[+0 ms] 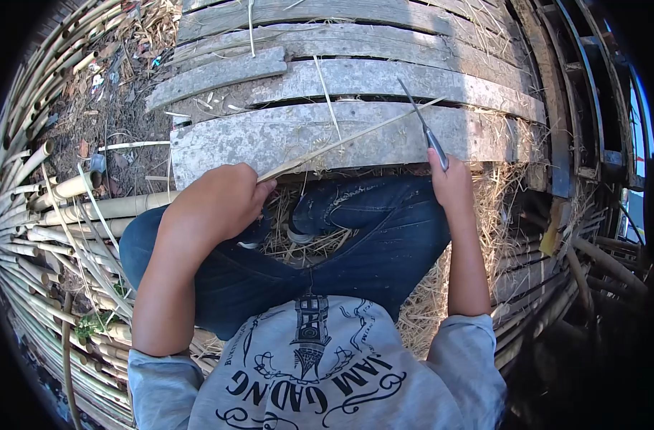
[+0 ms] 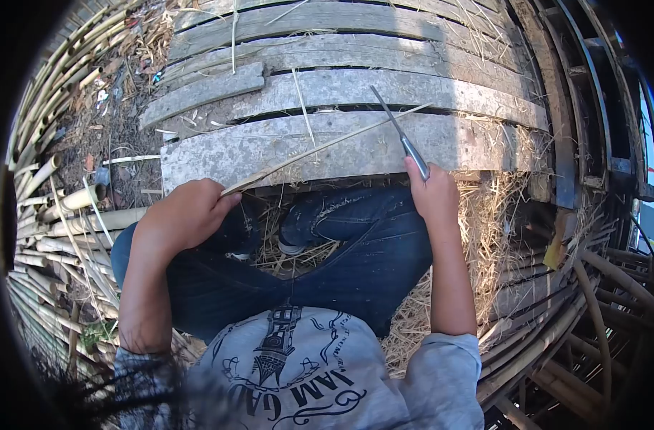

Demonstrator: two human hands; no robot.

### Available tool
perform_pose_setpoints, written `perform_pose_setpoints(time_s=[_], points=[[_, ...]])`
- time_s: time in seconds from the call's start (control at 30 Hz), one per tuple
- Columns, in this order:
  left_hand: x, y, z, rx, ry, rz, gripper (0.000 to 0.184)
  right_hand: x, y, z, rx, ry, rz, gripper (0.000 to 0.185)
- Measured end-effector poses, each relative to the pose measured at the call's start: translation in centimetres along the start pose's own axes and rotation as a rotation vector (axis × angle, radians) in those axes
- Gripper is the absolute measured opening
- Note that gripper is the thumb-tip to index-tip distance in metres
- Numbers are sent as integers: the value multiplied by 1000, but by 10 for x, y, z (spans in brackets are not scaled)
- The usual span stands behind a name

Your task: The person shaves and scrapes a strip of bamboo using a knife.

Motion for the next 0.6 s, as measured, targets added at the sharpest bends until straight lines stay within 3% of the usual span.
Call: perform_pose_setpoints(time_s=[0.03,0.1,0.27,0.3,0.4,0.5,0.6], points=[[-3,1,0,5,-5,5,47,-5,10,8,-1,-6,6,67],[-7,3,2,45,-53,-35,49,-20,20,37,223,8,80,69],[-5,9,-6,28,-118,-114,54,4,4,24,122,64,69,70],[-3,10,-6,26,-107,-127,56,22,-3,16,92,208,16,67],[-2,12,-8,-9,-85,-154,59,48,-42,-44,4,467,-122,57],[4,19,-16,-13,-89,-141,64,67,-93,-130,-220,568,-227,52],[2,21,-19,-64,-66,-143,68,74,-105,-156,-259,608,-275,52]])
Point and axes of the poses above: each hand's wrist, its own y-axis towards the middle knuckle, its own x-axis out of the palm, z = x × y, the point moved 9 cm from there along y, towards the middle knuckle, and after that the axes turned 3 degrees about -z, right-handed, at the moved point
